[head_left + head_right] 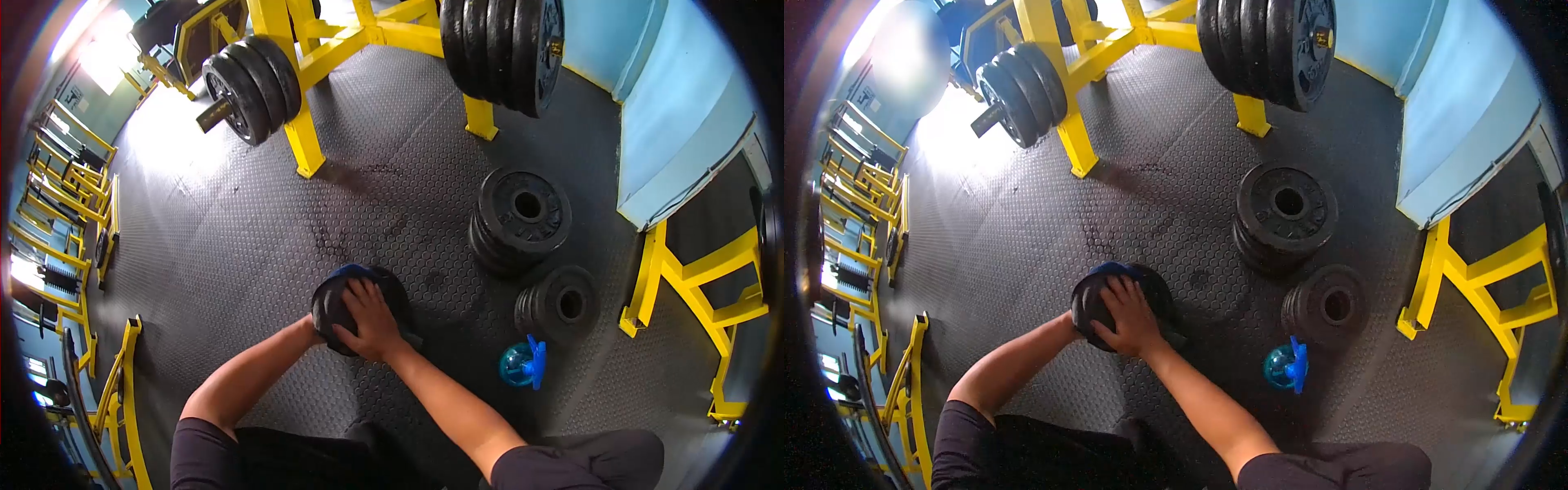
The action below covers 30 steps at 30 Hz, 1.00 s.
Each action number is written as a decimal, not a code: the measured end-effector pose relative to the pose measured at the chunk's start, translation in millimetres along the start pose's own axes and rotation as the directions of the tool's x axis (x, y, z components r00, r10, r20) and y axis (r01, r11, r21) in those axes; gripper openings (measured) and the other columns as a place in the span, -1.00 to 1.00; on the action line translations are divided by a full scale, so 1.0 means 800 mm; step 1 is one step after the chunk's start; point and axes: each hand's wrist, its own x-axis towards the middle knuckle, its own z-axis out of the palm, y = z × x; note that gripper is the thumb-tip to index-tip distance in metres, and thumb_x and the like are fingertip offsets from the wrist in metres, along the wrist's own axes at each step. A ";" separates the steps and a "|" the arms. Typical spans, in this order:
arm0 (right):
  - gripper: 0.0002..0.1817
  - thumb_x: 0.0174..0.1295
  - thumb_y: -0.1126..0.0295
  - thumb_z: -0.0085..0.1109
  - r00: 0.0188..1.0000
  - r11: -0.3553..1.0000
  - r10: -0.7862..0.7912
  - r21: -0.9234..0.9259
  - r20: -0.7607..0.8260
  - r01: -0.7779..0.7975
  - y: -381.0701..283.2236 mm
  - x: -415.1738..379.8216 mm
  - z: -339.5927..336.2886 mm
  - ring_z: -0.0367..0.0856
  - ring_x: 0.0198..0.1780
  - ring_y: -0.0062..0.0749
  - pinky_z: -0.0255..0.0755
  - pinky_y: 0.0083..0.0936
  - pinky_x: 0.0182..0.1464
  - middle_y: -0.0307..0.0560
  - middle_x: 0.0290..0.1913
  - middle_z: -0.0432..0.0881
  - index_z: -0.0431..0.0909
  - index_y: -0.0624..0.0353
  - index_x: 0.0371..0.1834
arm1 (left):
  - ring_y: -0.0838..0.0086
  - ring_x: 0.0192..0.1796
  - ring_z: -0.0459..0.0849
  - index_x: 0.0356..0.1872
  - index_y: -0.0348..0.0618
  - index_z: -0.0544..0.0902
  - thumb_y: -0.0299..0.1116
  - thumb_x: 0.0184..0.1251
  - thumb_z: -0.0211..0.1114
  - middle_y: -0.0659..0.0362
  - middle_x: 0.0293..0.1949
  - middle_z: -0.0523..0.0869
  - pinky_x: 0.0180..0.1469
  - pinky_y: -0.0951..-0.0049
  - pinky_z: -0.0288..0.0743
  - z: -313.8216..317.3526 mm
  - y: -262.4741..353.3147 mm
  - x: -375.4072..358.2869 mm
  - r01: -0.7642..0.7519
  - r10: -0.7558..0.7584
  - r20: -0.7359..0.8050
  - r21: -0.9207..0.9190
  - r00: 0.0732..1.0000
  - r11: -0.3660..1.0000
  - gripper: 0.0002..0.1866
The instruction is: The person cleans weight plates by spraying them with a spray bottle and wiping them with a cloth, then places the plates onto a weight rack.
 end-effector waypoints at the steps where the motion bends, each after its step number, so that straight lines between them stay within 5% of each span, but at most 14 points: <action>1: -0.24 0.27 -0.05 0.09 0.999 0.999 0.045 0.010 -0.025 -0.045 0.000 0.001 0.001 -0.05 0.54 0.29 -0.15 0.16 0.51 0.27 0.49 0.14 0.26 0.28 0.39 | 0.24 0.54 0.17 0.55 0.00 0.11 -0.06 0.62 -0.14 0.13 0.55 0.14 0.56 0.12 0.01 0.012 0.010 0.000 0.035 -0.032 -0.041 0.059 0.999 0.998 -0.41; 3: -0.25 0.30 -0.03 0.07 0.994 0.995 0.097 0.024 -0.051 -0.096 0.007 0.005 0.008 -0.05 0.54 0.30 -0.14 0.15 0.51 0.28 0.49 0.14 0.25 0.31 0.39 | 0.24 0.53 0.20 0.55 0.00 0.12 -0.01 0.62 -0.18 0.13 0.53 0.18 0.55 0.12 0.04 0.032 0.028 0.004 0.080 -0.071 -0.083 0.116 0.994 0.990 -0.41; 5: -0.26 0.37 -0.01 0.00 0.933 0.969 0.241 0.113 -0.267 -0.218 0.031 0.004 0.017 -0.02 0.52 0.34 -0.11 0.13 0.51 0.39 0.47 0.12 0.21 0.42 0.38 | 0.20 0.40 0.43 0.44 -0.07 0.34 0.13 0.54 -0.16 0.07 0.42 0.40 0.47 0.12 0.24 0.056 0.038 0.020 0.120 -0.113 -0.376 -0.003 0.920 0.993 -0.35; 8: -0.26 0.43 0.01 -0.07 0.911 0.941 0.321 -0.018 -0.258 -0.337 0.036 -0.027 0.021 0.00 0.50 0.41 -0.08 0.12 0.51 0.53 0.45 0.09 0.18 0.55 0.36 | 0.17 0.33 0.50 0.36 -0.14 0.44 0.25 0.45 -0.20 -0.01 0.34 0.50 0.42 0.12 0.30 0.099 0.045 0.025 0.191 -0.200 -0.510 -0.070 0.836 0.979 -0.25; 11: -0.25 0.43 0.00 -0.08 0.806 0.849 0.518 0.062 -0.287 -0.524 0.029 -0.081 0.039 0.02 0.49 0.46 -0.07 0.14 0.50 0.62 0.40 0.12 0.22 0.62 0.31 | 0.14 0.25 0.58 0.29 -0.18 0.52 0.25 0.44 -0.20 -0.04 0.23 0.59 0.38 0.11 0.37 0.069 0.023 0.030 0.059 -0.115 -0.496 -0.126 0.860 0.990 -0.25; 18: -0.27 0.45 0.00 -0.11 0.762 0.818 0.546 0.023 -0.349 -0.575 0.028 -0.067 0.043 0.00 0.50 0.43 -0.07 0.13 0.50 0.58 0.38 0.21 0.27 0.59 0.31 | 0.13 0.19 0.63 0.25 -0.19 0.54 0.23 0.43 -0.19 -0.03 0.17 0.65 0.33 0.10 0.42 0.083 0.023 0.026 0.073 -0.094 -0.649 -0.059 0.755 0.996 -0.27; 20: -0.26 0.45 -0.02 -0.15 0.802 0.810 0.533 -0.111 -0.271 -0.576 0.034 -0.040 0.031 0.00 0.51 0.37 -0.10 0.13 0.51 0.50 0.41 0.20 0.24 0.56 0.35 | 0.12 0.20 0.62 0.25 -0.18 0.54 0.23 0.43 -0.20 -0.03 0.19 0.63 0.33 0.07 0.42 0.075 0.021 0.027 0.057 -0.112 -0.621 -0.109 0.776 0.992 -0.27; 24: -0.25 0.45 -0.03 -0.16 0.871 0.906 0.401 -0.017 -0.283 -0.422 0.051 -0.017 0.019 -0.02 0.53 0.33 -0.12 0.13 0.51 0.43 0.43 0.21 0.25 0.53 0.36 | 0.10 0.19 0.61 0.25 -0.16 0.54 0.22 0.43 -0.22 -0.03 0.19 0.62 0.33 0.03 0.42 0.083 0.030 0.038 0.054 -0.090 -0.545 -0.082 0.833 0.995 -0.28; 30: -0.33 0.37 0.07 -0.02 0.964 0.981 0.146 0.157 -0.222 -0.112 -0.003 -0.010 0.000 0.01 0.53 0.28 -0.10 0.13 0.51 0.39 0.42 0.23 0.28 0.43 0.35 | 0.08 0.16 0.62 0.21 -0.12 0.57 0.23 0.41 -0.18 -0.04 0.12 0.65 0.30 0.01 0.42 0.117 0.041 0.047 0.061 -0.125 -0.711 -0.115 0.692 0.991 -0.30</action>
